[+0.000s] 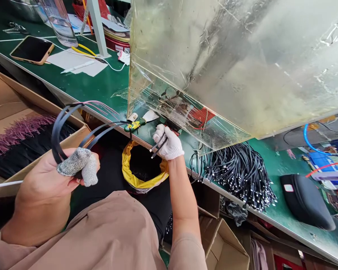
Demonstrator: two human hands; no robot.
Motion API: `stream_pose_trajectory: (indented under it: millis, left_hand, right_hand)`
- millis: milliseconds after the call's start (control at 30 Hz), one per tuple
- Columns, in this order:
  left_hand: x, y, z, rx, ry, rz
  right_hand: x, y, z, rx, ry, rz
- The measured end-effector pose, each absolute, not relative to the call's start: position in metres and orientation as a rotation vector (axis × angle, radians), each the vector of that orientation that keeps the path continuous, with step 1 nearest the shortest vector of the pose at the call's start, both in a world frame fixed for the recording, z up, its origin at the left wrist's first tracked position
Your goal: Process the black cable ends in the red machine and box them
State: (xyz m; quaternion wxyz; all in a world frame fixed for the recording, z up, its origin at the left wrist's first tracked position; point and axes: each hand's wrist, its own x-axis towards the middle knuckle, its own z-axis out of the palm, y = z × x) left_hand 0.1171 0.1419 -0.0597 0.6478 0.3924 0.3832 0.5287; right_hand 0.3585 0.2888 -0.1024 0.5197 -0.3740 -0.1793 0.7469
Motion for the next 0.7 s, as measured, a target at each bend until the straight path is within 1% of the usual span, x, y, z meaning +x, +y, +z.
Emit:
stream_pose_trajectory:
  millis: [133,200,367,433,567,700]
  left_hand:
    - [0.115,0.130,-0.055,0.890,0.968,1.154]
    - [0.115,0.125,-0.055,0.901,0.968,1.102]
    - [0.125,0.122,-0.070,0.939,0.918,0.846]
    - [0.132,0.119,-0.085,0.960,0.980,0.692]
    - [0.147,0.108,-0.125,0.882,1.146,0.430]
    - [0.153,0.096,-0.161,0.854,1.160,0.329]
  right_hand:
    - [0.364,0.287,-0.104,-0.867,-0.454,1.834]
    - [0.368,0.277,-0.108,-0.852,-0.489,1.910]
    - [0.369,0.222,-0.145,-0.832,-0.634,2.394]
    - [0.360,0.202,-0.165,-0.803,-0.592,2.471]
    - [0.336,0.190,-0.195,-0.830,-0.340,2.256]
    - [0.334,0.203,-0.218,-0.932,-0.225,2.051]
